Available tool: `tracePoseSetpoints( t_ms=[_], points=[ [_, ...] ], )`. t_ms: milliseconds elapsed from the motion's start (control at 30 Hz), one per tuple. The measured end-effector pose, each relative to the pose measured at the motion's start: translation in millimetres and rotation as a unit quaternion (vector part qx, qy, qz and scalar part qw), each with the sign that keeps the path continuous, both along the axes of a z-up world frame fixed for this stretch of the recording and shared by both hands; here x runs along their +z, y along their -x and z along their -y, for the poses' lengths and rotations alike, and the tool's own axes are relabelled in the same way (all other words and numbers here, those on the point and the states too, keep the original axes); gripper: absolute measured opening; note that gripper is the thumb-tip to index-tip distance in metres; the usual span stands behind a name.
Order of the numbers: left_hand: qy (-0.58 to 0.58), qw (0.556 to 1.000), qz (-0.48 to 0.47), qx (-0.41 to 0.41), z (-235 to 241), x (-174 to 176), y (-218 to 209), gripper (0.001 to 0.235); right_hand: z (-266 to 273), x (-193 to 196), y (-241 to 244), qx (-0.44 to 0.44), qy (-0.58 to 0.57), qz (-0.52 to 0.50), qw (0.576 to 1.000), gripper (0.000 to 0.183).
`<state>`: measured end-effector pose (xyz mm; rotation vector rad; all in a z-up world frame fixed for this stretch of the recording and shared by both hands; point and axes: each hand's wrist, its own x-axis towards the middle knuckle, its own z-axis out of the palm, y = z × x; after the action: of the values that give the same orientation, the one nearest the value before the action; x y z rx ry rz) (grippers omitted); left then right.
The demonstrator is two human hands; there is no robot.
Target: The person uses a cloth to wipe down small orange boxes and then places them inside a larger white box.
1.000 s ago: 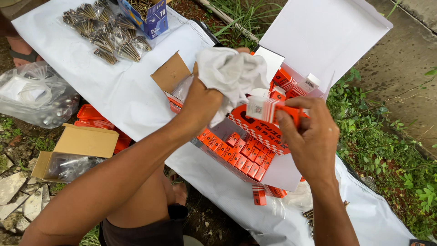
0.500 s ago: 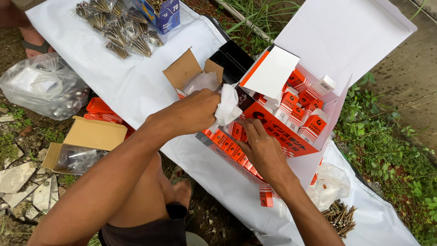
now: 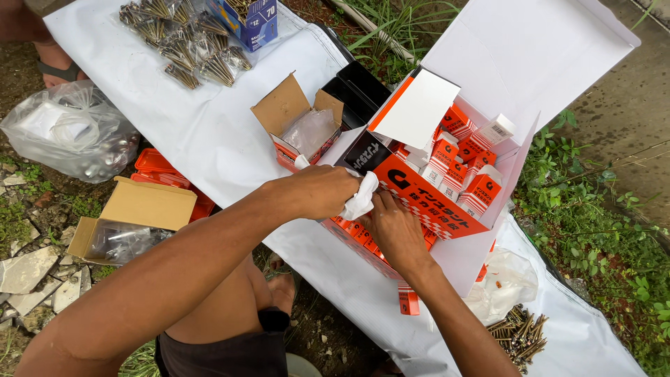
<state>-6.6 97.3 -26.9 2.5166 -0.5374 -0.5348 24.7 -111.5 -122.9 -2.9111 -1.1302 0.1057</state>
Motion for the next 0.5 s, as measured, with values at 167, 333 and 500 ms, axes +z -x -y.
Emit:
tracePoseSetpoints(
  t_ms=[167, 333, 500],
  points=[
    [-0.007, 1.0, -0.019, -0.004, 0, -20, -11, 0.025, 0, 22, -3, -0.002, -0.002, -0.079, 0.997, 0.054],
    [0.008, 0.999, -0.033, 0.011, 3, -36, -24, 0.026, -7, 56, 2, 0.009, -0.011, -0.169, 0.985, 0.067],
    [-0.033, 0.999, -0.03, -0.002, 12, -48, -32, 0.025, 0, 44, -6, 0.014, -0.031, -0.241, 0.97, 0.076]
  ],
)
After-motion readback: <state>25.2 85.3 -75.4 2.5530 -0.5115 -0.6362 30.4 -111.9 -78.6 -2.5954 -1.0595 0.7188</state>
